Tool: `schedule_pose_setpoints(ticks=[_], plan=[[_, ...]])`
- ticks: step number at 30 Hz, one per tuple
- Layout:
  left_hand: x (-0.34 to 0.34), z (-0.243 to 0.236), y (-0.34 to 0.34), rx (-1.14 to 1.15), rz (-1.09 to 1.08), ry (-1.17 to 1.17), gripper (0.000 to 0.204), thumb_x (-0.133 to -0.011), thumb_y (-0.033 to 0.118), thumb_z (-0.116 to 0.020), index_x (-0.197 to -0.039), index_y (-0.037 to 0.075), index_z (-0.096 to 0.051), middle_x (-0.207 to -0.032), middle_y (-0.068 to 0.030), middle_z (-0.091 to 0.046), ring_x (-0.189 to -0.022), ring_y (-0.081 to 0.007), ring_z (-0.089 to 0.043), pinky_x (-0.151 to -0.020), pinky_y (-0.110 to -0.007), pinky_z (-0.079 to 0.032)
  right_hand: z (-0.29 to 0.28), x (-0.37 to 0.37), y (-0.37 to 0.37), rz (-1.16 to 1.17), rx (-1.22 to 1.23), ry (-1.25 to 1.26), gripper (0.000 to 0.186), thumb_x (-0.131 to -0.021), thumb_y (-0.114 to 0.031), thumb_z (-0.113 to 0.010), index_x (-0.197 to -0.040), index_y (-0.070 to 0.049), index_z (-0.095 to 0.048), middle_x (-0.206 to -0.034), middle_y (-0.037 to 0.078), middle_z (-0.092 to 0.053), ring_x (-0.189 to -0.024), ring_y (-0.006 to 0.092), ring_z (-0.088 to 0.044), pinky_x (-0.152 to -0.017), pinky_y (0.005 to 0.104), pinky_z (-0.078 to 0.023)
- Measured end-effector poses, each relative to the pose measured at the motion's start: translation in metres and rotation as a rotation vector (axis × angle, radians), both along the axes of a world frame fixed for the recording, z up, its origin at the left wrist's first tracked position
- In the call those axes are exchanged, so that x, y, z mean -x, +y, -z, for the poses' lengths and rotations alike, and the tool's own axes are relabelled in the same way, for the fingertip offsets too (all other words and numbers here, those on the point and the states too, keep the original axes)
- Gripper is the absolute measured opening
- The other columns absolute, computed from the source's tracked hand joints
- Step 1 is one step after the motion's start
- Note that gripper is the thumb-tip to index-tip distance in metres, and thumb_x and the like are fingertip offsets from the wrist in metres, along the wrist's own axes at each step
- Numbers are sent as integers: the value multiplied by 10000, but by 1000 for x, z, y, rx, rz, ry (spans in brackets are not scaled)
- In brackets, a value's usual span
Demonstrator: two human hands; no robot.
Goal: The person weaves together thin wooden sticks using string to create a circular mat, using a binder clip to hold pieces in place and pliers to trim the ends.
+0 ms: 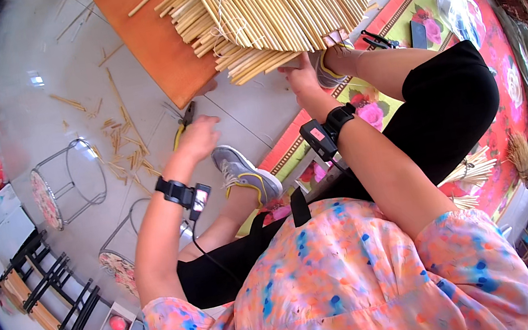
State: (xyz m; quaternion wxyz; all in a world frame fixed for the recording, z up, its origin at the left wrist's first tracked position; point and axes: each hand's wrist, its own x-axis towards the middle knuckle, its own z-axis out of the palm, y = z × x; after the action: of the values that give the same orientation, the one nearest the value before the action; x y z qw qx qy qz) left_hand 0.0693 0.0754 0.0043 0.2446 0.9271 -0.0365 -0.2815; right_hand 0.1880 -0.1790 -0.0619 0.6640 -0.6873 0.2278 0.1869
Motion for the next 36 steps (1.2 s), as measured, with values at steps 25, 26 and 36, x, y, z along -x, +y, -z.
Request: schedule_pose_setpoints(ticks=[25, 26, 36], plan=[[-97, 52, -179, 1149, -1267, -168, 237, -851, 110, -609, -1085, 91, -575, -1007, -21, -622, -813, -132, -603, -714, -271, -476, -1, -22, -20, -159, 595, -366, 263, -769, -149, -605, -1011, -53, -645, -974, 210, -634, -947, 390, -582, -824, 449, -462], [-101, 51, -183, 1209, -1327, -165, 249, -856, 139, -617, -1096, 92, -569, -1034, -16, -618, -911, -133, -588, -730, -292, -482, 2, -22, -20, -156, 646, -446, 265, -769, -147, -603, -1014, -56, -645, -991, 210, -630, -967, 392, -573, -839, 452, -456], [-97, 64, -171, 1354, -1308, -61, 191, -895, 199, -569, -1056, 97, -555, -943, -3, -587, -809, -109, -528, -675, -276, -436, 13, -16, -21, -384, 342, -517, 160, -747, -135, -623, -844, -10, -652, -809, 184, -651, -772, 358, -625, -691, 414, -498]])
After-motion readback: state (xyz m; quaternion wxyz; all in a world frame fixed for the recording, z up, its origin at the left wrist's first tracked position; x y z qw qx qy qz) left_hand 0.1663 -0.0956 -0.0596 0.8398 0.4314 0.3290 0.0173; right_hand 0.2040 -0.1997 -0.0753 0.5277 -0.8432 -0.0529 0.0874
